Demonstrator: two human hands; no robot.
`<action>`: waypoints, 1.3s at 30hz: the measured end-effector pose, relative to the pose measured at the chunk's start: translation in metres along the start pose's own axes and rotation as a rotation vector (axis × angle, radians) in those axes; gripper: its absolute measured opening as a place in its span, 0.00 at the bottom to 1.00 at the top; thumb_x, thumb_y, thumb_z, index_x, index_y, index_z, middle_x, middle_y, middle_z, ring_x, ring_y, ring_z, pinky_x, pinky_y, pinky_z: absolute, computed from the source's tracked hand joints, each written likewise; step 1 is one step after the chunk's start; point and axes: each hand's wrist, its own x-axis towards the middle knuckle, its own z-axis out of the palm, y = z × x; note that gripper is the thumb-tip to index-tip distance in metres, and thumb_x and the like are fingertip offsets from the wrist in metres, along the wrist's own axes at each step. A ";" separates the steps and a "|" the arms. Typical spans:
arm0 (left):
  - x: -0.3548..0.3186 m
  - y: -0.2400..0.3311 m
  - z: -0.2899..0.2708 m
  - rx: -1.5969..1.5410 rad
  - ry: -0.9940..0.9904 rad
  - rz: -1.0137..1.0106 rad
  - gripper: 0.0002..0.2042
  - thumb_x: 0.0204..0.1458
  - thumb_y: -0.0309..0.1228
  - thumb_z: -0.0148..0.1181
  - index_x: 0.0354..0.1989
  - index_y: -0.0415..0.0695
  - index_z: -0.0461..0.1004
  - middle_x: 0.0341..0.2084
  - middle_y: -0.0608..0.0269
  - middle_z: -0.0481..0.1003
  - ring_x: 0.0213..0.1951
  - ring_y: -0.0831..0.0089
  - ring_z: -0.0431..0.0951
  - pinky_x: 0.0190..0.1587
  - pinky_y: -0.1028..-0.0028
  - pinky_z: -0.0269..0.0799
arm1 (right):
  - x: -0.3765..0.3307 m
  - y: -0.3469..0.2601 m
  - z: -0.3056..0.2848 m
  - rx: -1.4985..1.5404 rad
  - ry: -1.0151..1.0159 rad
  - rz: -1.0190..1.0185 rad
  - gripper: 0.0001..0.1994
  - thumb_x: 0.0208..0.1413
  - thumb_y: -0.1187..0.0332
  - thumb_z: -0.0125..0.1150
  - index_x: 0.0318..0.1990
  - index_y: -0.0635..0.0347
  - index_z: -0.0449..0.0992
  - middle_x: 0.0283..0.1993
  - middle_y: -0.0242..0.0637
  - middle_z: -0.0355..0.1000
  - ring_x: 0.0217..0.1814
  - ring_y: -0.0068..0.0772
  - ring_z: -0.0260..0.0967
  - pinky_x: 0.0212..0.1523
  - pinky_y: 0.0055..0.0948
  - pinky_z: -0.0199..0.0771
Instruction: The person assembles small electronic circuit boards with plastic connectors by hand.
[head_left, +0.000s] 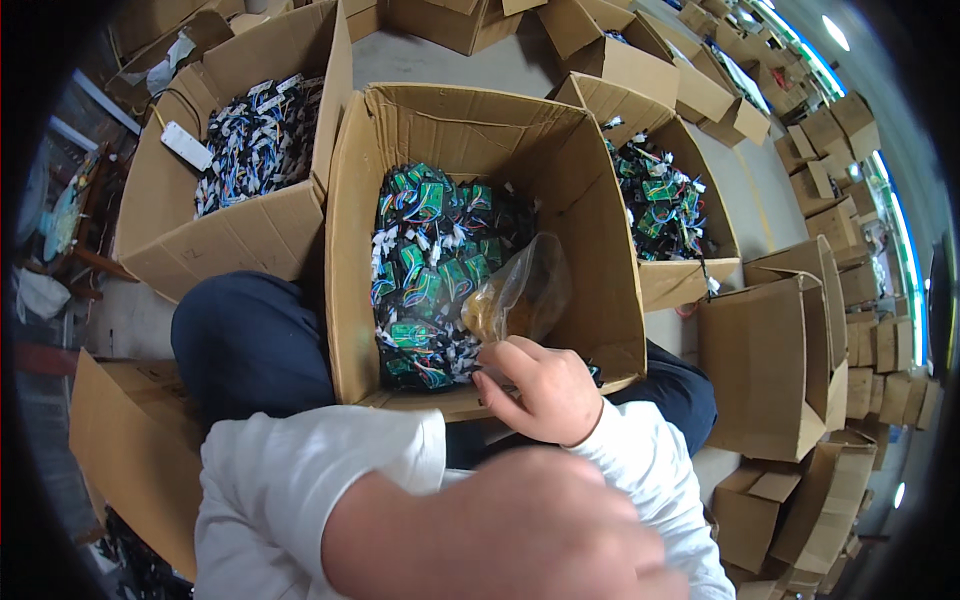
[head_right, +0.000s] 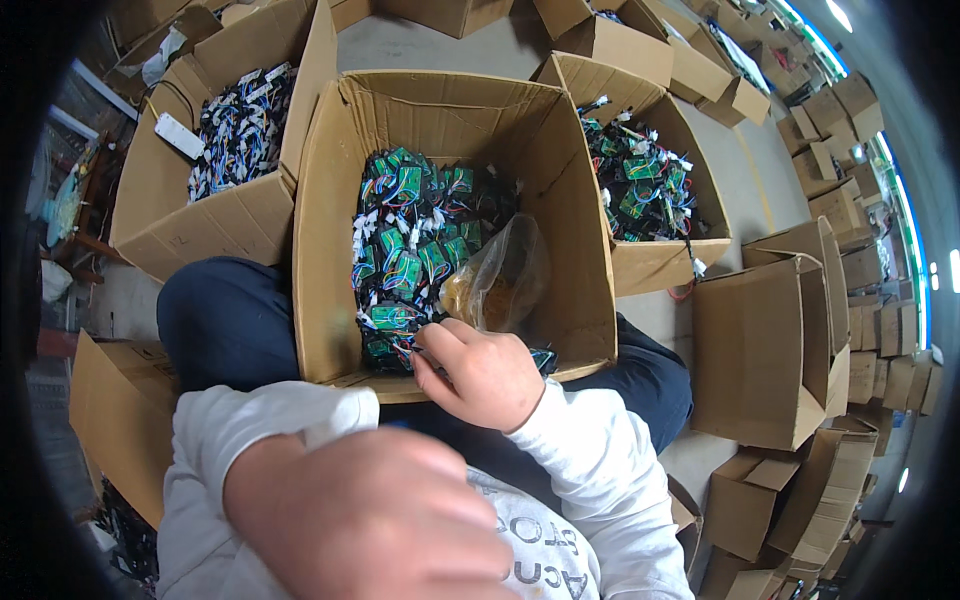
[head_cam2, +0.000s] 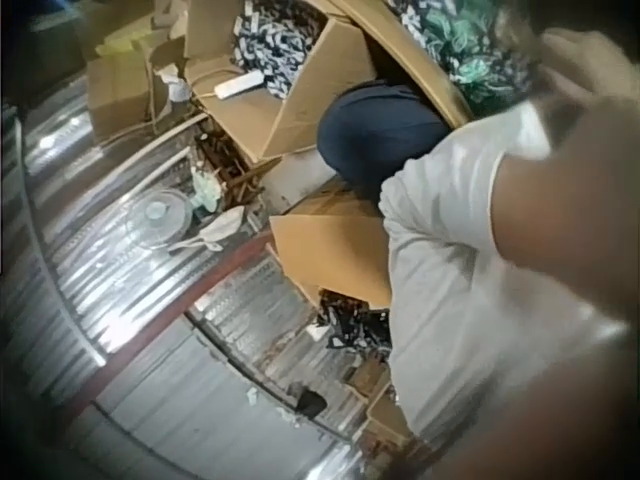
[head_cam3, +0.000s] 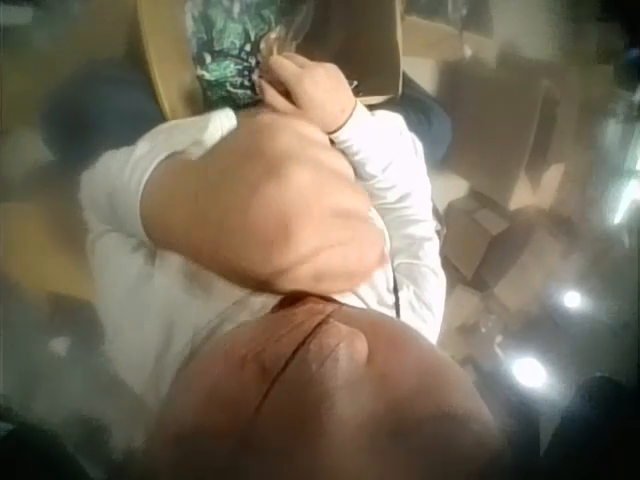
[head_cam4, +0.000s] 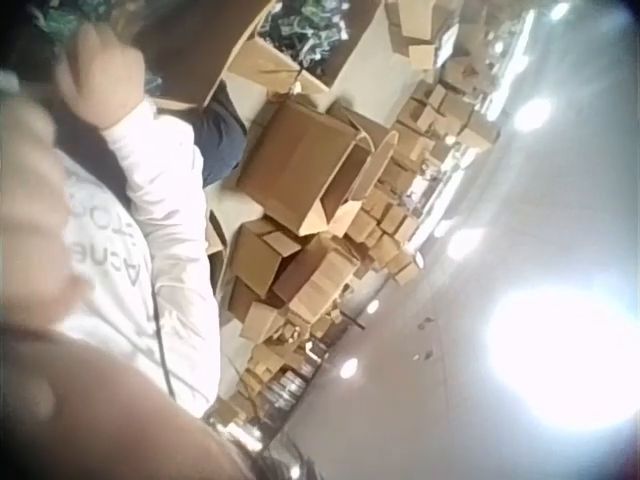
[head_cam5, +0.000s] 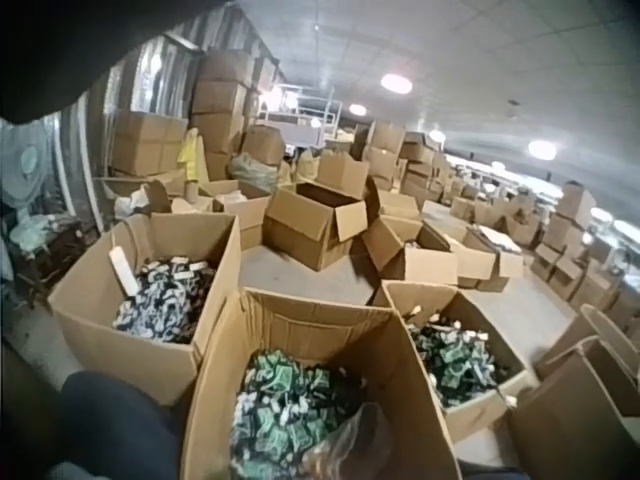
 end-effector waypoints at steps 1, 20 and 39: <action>0.000 0.006 0.001 -0.056 0.072 0.125 0.08 0.38 0.31 0.59 0.16 0.47 0.65 0.13 0.65 0.64 0.17 0.69 0.69 0.18 0.72 0.61 | -0.001 -0.003 0.001 -0.016 -0.027 0.013 0.07 0.56 0.65 0.60 0.37 0.59 0.74 0.28 0.40 0.71 0.23 0.46 0.72 0.23 0.39 0.73; -0.062 -0.085 -0.050 0.230 0.271 -0.382 0.18 0.55 0.30 0.64 0.16 0.42 0.64 0.12 0.66 0.59 0.15 0.69 0.63 0.18 0.70 0.58 | 0.038 0.026 -0.028 0.072 -0.193 -0.029 0.09 0.54 0.63 0.59 0.31 0.59 0.76 0.30 0.44 0.71 0.28 0.49 0.71 0.29 0.42 0.72; -0.079 -0.130 -0.012 0.105 0.204 -0.716 0.21 0.56 0.27 0.62 0.14 0.41 0.59 0.10 0.64 0.57 0.16 0.75 0.54 0.18 0.69 0.50 | 0.015 0.015 -0.018 -0.026 -0.032 -0.400 0.21 0.54 0.61 0.63 0.57 0.47 0.78 0.21 0.24 0.66 0.18 0.27 0.67 0.19 0.26 0.70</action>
